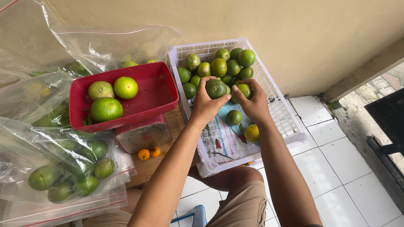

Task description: The person sorts green limes from a white crate into a red weighing tray and then into clear plastic bags. They handle the limes by hand, placing them into the bags and occasionally adjusting the bags on the table.

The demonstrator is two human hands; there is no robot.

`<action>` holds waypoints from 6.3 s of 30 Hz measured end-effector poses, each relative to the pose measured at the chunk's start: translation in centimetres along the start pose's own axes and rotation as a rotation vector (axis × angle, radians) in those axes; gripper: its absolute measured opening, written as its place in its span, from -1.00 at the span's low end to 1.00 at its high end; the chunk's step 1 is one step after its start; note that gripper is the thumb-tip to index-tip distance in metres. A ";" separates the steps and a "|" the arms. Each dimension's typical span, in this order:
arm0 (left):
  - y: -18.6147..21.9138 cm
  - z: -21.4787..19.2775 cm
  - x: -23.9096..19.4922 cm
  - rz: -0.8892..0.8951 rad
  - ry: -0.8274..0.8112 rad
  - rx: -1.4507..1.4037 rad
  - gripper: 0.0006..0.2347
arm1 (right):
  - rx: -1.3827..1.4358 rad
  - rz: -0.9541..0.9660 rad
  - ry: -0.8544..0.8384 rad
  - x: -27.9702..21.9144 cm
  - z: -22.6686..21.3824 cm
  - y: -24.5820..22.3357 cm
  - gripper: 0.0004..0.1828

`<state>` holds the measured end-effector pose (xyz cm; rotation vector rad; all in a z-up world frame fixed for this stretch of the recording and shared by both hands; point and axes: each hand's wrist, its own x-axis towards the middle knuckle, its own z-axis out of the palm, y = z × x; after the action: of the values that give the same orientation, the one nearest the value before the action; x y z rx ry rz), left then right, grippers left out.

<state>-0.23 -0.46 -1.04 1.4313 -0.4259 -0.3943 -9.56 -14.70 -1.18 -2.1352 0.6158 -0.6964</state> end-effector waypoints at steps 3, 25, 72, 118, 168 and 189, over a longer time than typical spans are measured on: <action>0.7 -0.1 -0.4 -0.026 0.015 0.005 -0.37 | -0.165 -0.043 -0.116 0.8 0.4 1.5 -0.48; 1.1 -0.5 -0.8 -0.018 -0.017 0.059 -0.36 | -0.257 -0.068 -0.609 1.0 2.7 2.9 -0.72; 9.4 -11.5 -14.0 0.532 -0.048 0.284 -0.67 | 0.352 -0.337 -0.181 -1.5 0.9 -6.4 -0.28; 10.5 -22.4 -13.6 0.603 0.432 0.867 -0.72 | -0.278 -0.418 -0.324 -2.0 10.1 -22.6 -0.69; 1.3 -1.9 0.2 -0.140 -0.682 1.663 -0.59 | -0.557 0.082 -0.773 5.3 5.5 6.2 -0.12; 8.4 -4.9 -1.5 -0.010 -0.501 0.886 -0.51 | 0.196 0.309 -0.308 5.6 3.0 1.9 -0.24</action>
<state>1.00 5.31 6.78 2.1897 -1.0919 -0.6161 -3.86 -17.68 -2.84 -1.8611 0.6598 -0.2411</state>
